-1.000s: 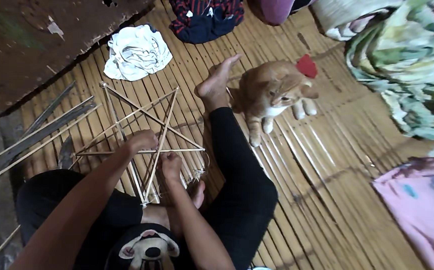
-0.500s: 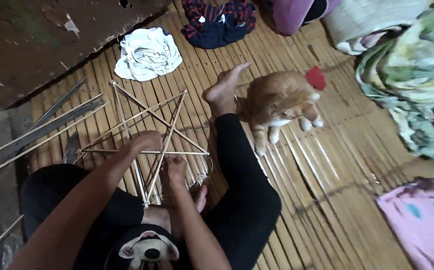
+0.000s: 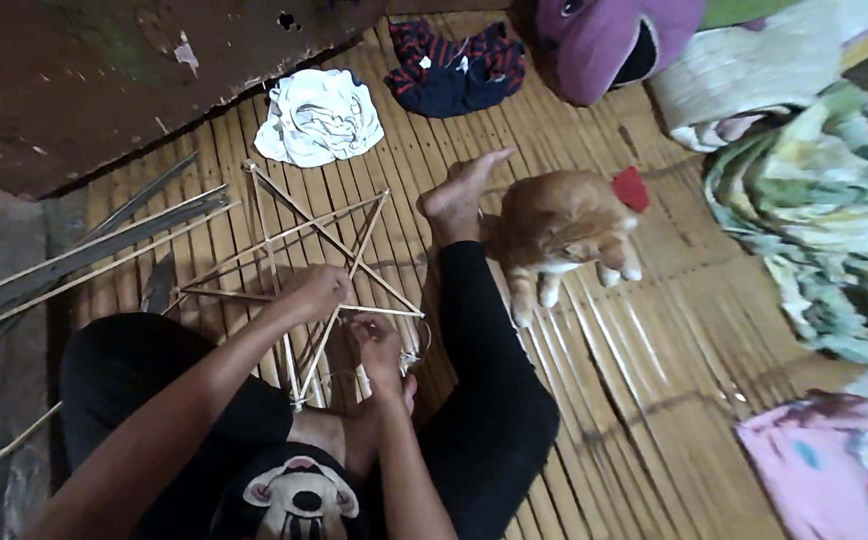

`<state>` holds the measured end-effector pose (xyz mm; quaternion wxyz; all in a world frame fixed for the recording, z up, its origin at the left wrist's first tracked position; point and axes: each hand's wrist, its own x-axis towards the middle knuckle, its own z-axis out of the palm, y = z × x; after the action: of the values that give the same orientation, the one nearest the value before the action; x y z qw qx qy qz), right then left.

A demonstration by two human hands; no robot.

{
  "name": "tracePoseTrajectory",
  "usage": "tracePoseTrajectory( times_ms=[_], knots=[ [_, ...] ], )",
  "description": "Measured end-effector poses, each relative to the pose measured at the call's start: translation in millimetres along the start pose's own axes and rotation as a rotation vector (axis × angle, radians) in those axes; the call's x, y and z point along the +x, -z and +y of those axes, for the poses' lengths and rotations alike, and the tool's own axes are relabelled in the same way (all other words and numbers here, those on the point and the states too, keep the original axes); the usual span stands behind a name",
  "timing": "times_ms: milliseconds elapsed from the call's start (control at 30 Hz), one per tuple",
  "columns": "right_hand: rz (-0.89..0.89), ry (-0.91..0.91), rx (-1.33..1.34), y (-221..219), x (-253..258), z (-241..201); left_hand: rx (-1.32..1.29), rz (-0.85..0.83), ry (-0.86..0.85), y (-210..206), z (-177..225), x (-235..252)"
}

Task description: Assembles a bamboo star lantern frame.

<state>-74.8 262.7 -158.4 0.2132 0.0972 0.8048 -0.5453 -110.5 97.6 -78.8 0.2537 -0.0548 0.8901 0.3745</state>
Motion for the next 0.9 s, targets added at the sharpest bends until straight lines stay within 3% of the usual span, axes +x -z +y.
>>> tracePoseTrajectory(
  times_ms=[200,267,467,600,900],
  knots=[
    [-0.019,-0.112,0.302,3.0,-5.9,-4.8,0.01,0.07,0.042,-32.2,-7.1,-24.5],
    [-0.064,-0.051,0.335,1.8,-7.0,-5.2,0.001,0.047,0.069,-41.7,-3.6,-36.6],
    [-0.317,0.391,-0.005,15.6,-4.5,7.0,-0.002,0.136,0.054,-66.8,-9.5,-56.0],
    [-0.347,0.374,-0.076,26.2,-4.5,9.2,-0.013,0.14,0.036,-69.7,-12.1,-58.6],
    [-0.319,0.371,0.075,32.7,-1.1,11.6,-0.099,0.142,0.051,-68.7,-18.7,-49.5]
  ],
)
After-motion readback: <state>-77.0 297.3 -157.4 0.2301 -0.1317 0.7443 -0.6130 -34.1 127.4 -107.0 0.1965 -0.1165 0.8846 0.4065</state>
